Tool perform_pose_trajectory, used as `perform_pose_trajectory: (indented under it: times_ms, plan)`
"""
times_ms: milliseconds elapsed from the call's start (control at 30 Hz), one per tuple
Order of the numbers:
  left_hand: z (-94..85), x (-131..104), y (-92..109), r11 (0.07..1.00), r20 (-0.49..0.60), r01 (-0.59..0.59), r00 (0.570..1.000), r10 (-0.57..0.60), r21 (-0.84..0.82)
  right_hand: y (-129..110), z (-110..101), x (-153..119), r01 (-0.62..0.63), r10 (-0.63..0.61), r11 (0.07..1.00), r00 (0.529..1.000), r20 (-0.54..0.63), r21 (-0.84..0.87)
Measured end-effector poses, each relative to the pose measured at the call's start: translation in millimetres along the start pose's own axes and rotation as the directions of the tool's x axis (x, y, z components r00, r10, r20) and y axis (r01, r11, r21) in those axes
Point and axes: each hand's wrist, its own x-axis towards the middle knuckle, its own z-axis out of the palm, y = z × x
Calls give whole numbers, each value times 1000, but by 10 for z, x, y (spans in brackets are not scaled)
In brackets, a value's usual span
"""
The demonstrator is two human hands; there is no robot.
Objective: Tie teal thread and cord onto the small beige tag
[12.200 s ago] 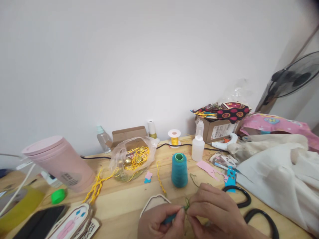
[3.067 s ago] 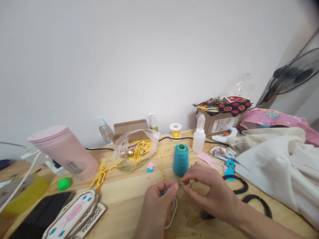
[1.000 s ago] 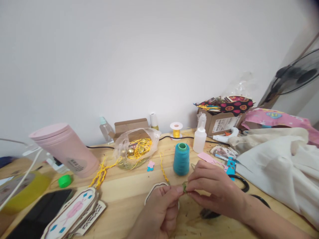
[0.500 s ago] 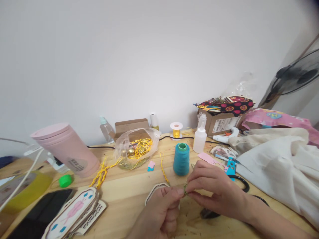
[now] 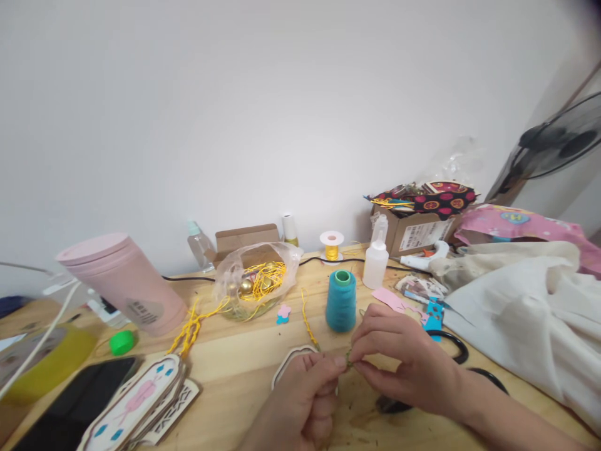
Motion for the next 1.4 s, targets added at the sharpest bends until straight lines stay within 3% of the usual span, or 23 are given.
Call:
perform_pose_trajectory:
  times_ms: [167,433,867,1067,1400]
  plan:
    - [14,-28,28,998,-8,58,998,-59,-37,11,23,-18,-6,7,999,1000,-14,43]
    - [-27,-40,57,978,109,173,981,-160,-119,15,16,-5,162,-163,983,987,-5,-85]
    - [-64,-35,0,996,39,72,997,-70,-53,-18,-75,-84,291,-254,890,956,150,-350]
    - [-16,-26,0,999,-43,38,998,-37,28,-83,-108,-58,310,-260,872,949,179,-379]
    - [-25,-62,60,995,72,89,993,-92,42,-13,-85,-111,310,-272,893,950,156,-326]
